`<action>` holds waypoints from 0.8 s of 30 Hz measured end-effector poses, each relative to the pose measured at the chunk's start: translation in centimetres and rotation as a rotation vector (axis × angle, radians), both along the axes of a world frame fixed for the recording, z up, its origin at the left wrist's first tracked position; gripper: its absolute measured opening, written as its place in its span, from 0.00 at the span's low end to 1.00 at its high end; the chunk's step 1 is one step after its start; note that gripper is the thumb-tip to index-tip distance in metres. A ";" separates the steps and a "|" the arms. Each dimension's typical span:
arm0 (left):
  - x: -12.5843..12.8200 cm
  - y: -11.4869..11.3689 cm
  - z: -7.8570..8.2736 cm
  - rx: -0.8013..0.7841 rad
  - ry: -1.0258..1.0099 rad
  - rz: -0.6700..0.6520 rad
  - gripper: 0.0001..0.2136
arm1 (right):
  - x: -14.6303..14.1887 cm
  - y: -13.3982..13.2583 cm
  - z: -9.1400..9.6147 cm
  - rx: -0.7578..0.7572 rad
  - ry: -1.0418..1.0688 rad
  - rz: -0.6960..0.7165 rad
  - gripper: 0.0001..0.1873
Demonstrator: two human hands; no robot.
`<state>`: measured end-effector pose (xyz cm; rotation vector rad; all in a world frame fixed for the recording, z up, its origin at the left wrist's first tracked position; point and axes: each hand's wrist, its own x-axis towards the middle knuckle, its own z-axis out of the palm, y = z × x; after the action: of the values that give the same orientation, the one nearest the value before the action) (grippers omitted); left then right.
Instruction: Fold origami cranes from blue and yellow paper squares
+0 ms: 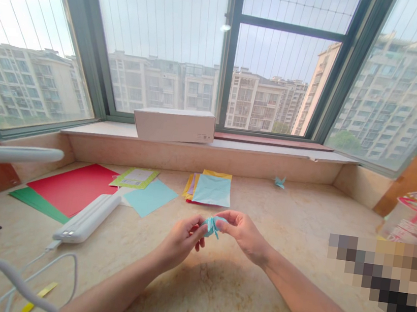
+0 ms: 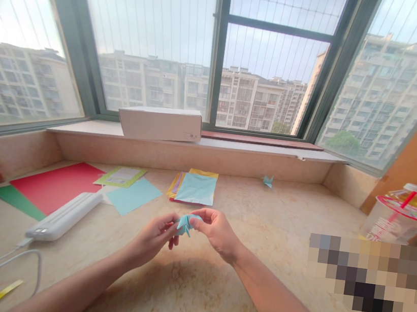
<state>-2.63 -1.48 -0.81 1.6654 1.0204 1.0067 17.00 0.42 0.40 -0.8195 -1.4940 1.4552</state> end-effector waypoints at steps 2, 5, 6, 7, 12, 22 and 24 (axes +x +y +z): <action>-0.1 0.0 -0.1 -0.005 -0.003 -0.020 0.17 | 0.1 0.0 0.1 -0.028 0.038 0.007 0.21; -0.1 -0.1 0.0 -0.006 -0.011 -0.041 0.18 | 0.3 0.2 0.2 -0.098 0.091 -0.002 0.20; -0.1 -0.1 0.1 -0.007 -0.021 -0.048 0.18 | 0.3 0.2 0.2 -0.122 0.105 -0.009 0.21; 0.0 -0.2 0.2 -0.007 -0.036 -0.056 0.18 | 0.4 0.2 0.2 -0.142 0.117 -0.013 0.21; 0.1 -0.3 0.4 -0.016 -0.111 -0.085 0.18 | 0.5 0.5 0.4 -0.176 0.171 -0.037 0.22; 0.1 -0.3 0.4 -0.018 -0.016 0.065 0.18 | 0.6 0.1 -0.2 0.386 -0.285 -0.078 0.15; 0.1 -0.3 0.4 -0.003 0.018 0.122 0.18 | 0.7 -0.3 0.1 0.437 -0.344 -0.051 0.18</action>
<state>-2.57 -1.74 -0.41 1.6285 1.1467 1.0708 17.66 0.09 0.49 -0.8514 -1.9431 0.9241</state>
